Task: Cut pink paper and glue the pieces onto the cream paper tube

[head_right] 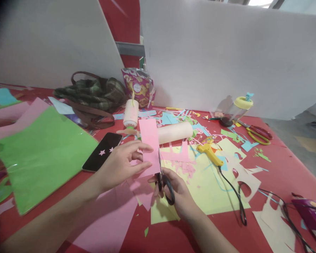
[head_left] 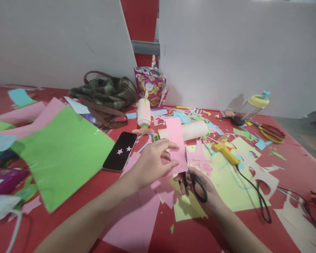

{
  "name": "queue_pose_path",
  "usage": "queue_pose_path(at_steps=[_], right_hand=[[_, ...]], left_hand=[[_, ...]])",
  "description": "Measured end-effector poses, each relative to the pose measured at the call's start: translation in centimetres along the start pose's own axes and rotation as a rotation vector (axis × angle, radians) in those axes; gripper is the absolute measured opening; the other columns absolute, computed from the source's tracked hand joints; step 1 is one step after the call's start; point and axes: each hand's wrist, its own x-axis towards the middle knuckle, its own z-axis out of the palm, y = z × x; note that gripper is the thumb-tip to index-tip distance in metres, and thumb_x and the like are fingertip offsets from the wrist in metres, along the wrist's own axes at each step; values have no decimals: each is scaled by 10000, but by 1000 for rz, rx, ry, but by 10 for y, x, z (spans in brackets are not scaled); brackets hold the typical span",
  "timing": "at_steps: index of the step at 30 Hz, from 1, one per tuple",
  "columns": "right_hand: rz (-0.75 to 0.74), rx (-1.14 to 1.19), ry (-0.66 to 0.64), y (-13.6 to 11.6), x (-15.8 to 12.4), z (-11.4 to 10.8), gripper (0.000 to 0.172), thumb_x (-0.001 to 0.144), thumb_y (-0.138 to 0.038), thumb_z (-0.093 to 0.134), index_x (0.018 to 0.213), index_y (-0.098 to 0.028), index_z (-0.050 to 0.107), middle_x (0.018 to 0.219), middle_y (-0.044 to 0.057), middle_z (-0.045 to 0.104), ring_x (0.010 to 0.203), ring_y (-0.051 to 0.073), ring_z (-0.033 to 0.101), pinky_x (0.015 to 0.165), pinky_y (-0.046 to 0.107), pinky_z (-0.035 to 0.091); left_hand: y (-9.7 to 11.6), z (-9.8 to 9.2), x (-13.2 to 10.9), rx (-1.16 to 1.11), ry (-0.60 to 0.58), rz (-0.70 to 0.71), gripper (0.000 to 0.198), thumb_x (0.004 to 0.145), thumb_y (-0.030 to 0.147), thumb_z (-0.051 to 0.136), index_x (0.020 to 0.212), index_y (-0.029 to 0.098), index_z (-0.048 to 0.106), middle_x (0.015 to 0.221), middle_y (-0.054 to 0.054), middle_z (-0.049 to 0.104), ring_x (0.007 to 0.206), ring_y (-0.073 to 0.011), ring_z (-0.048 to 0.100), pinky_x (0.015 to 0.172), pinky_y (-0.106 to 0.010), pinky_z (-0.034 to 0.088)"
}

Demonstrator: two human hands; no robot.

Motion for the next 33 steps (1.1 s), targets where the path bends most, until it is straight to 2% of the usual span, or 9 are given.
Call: queue_pose_path(at_steps=[23,33], right_hand=[[-11,5,25,2,-1,-1,394,693,-438,587,1012,-217,520,867,90,632,515,110,495,457,243,313],[15,-3,60,1,-1,-2,399,661,-434,619,977,-205,533,830,73,631,497,100,490,479,255,376]], left_hand=[[-1,1,0,7,2,-9,213,661,162,588,873,145,572,935,-53,582,571,-70,570,546,-187,497],[-3,0,0,6,-1,-4,213,670,181,582,881,154,571,949,-50,589,579,-78,579,554,-198,500]])
